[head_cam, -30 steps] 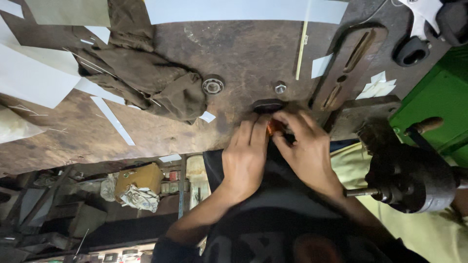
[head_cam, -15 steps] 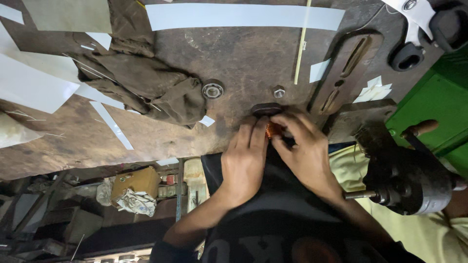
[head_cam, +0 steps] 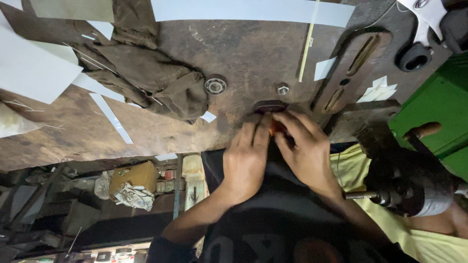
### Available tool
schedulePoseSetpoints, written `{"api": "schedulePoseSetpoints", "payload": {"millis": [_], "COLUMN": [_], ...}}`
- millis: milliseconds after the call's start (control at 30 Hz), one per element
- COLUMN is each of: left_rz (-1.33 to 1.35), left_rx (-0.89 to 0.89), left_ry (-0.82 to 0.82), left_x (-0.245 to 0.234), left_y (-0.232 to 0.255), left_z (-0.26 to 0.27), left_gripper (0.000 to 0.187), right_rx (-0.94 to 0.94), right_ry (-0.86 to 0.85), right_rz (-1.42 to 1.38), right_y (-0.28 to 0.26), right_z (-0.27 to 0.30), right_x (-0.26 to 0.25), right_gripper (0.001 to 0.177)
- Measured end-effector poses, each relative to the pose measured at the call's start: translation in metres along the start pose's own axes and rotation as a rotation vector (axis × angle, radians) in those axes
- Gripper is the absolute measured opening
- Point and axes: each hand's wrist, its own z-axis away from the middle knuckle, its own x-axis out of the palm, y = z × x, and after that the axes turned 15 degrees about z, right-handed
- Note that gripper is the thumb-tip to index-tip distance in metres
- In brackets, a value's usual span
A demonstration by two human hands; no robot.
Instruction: The person winds copper wire around a metal jig using a crank handle, then removes the formed coil and secures it with a thin wire tie. The person uses a crank handle to rotate the jig and a thin wire to tie the coil.
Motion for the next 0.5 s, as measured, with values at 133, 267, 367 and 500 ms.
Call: {"api": "schedulePoseSetpoints", "payload": {"millis": [133, 267, 367, 500], "left_rz": [0.05, 0.065, 0.069, 0.013], "left_rx": [-0.044, -0.046, -0.041, 0.003], "left_ry": [0.079, 0.093, 0.087, 0.064], "left_x": [0.006, 0.007, 0.004, -0.002], "left_y": [-0.001, -0.001, 0.0, 0.003], "left_z": [-0.004, -0.002, -0.003, -0.001], "left_gripper": [0.041, 0.039, 0.041, 0.049], "right_rx": [0.014, 0.004, -0.019, -0.042], "right_ry": [-0.006, -0.028, 0.026, 0.004], "right_rz": [-0.039, 0.005, 0.011, 0.104], "right_y": [0.005, 0.004, -0.001, -0.006], "right_z": [-0.003, 0.0, -0.002, -0.003], "right_x": [0.002, 0.001, -0.001, -0.005], "right_gripper": [0.037, 0.035, 0.036, 0.042]}}
